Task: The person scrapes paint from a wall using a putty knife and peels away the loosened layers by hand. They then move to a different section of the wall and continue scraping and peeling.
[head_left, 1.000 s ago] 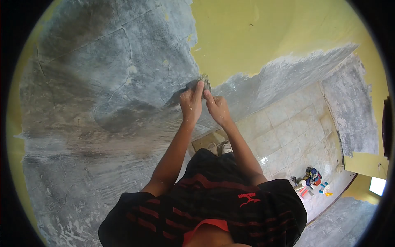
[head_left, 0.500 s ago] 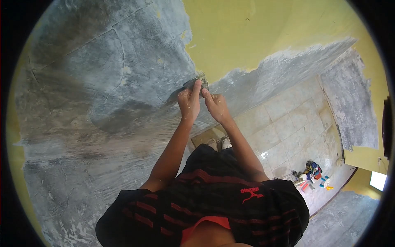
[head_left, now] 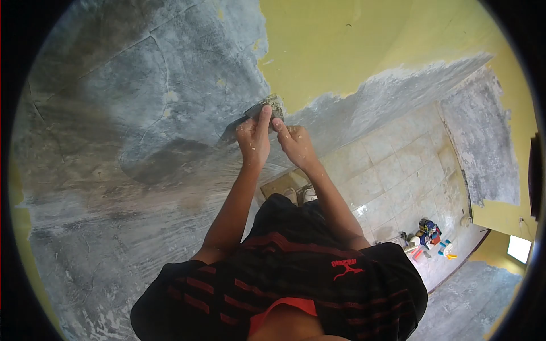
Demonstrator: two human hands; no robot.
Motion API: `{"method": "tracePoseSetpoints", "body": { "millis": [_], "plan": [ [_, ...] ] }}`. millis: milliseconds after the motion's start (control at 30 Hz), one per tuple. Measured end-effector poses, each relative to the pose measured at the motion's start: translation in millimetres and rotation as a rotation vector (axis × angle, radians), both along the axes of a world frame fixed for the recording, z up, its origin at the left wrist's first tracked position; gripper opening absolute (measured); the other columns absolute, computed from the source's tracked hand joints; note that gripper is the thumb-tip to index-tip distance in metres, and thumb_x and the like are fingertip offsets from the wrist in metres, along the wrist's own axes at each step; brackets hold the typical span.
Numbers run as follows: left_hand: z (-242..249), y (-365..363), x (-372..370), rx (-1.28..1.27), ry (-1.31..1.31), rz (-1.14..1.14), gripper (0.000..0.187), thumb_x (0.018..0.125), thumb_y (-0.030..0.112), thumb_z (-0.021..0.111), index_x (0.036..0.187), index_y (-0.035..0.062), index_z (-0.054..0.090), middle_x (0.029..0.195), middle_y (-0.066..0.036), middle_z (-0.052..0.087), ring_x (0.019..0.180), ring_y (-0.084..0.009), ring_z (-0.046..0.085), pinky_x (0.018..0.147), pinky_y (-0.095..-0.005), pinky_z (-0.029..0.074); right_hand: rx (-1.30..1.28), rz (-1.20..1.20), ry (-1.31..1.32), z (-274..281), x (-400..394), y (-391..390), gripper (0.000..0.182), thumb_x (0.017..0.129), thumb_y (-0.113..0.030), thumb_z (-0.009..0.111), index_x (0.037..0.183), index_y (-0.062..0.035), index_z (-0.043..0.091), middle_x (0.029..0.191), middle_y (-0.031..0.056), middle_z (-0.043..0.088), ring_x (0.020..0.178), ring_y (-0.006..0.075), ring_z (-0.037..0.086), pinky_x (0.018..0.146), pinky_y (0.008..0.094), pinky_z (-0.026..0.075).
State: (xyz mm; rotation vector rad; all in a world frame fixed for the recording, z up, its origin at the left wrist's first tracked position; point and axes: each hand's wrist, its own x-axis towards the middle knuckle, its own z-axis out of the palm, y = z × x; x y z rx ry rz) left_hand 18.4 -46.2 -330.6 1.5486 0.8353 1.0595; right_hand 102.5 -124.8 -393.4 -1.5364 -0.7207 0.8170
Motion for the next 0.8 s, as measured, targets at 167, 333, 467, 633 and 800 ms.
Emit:
{"method": "tracePoseSetpoints", "body": {
  "millis": [167, 333, 467, 633, 800],
  "plan": [
    [-28, 9, -9, -0.031, 0.072, -0.015, 0.06, 0.102, 0.034, 0.074, 0.056, 0.0044, 0.048, 0.059, 0.009, 0.039, 0.059, -0.0046, 0.031, 0.051, -0.0328, 0.023, -0.025, -0.018, 0.085, -11, -5, -2, 0.072, 0.107, -0.054, 0.057, 0.06, 0.0, 0.052, 0.054, 0.0017, 0.043, 0.057, 0.0117, 0.041, 0.052, 0.0387, 0.038],
    [7, 8, -12, 0.083, 0.178, -0.001, 0.065, 0.101, 0.038, 0.074, 0.055, 0.0014, 0.048, 0.055, 0.007, 0.035, 0.056, -0.006, 0.03, 0.05, -0.034, 0.023, -0.001, 0.021, 0.097, 25, -5, -4, 0.071, 0.107, -0.055, 0.056, 0.061, -0.001, 0.052, 0.054, 0.0017, 0.043, 0.057, 0.0115, 0.042, 0.052, 0.0372, 0.038],
    [-16, 14, -14, 0.039, 0.17, -0.026, 0.063, 0.102, 0.038, 0.074, 0.056, 0.0012, 0.05, 0.056, 0.007, 0.038, 0.058, -0.0057, 0.032, 0.05, -0.0329, 0.024, -0.012, -0.004, 0.092, -1, -11, -2, 0.071, 0.109, -0.056, 0.052, 0.057, -0.0079, 0.049, 0.054, -0.0027, 0.043, 0.052, 0.0095, 0.039, 0.048, 0.0328, 0.034],
    [13, 11, -10, 0.049, 0.146, -0.053, 0.062, 0.102, 0.037, 0.074, 0.056, 0.0034, 0.05, 0.057, 0.007, 0.04, 0.058, -0.0051, 0.033, 0.05, -0.0328, 0.024, 0.0, -0.02, 0.049, 28, -9, -3, 0.071, 0.108, -0.055, 0.055, 0.058, -0.0041, 0.05, 0.054, -0.0005, 0.042, 0.054, 0.0107, 0.039, 0.05, 0.0354, 0.035],
    [-11, 15, -10, 0.059, 0.137, -0.02, 0.06, 0.102, 0.037, 0.074, 0.057, 0.0031, 0.052, 0.057, 0.008, 0.04, 0.058, -0.0047, 0.032, 0.05, -0.0327, 0.023, -0.007, -0.034, 0.074, 14, -9, 0, 0.073, 0.107, -0.054, 0.057, 0.059, 0.0, 0.05, 0.053, 0.0025, 0.04, 0.056, 0.0123, 0.039, 0.051, 0.0378, 0.036]
  ]
}}
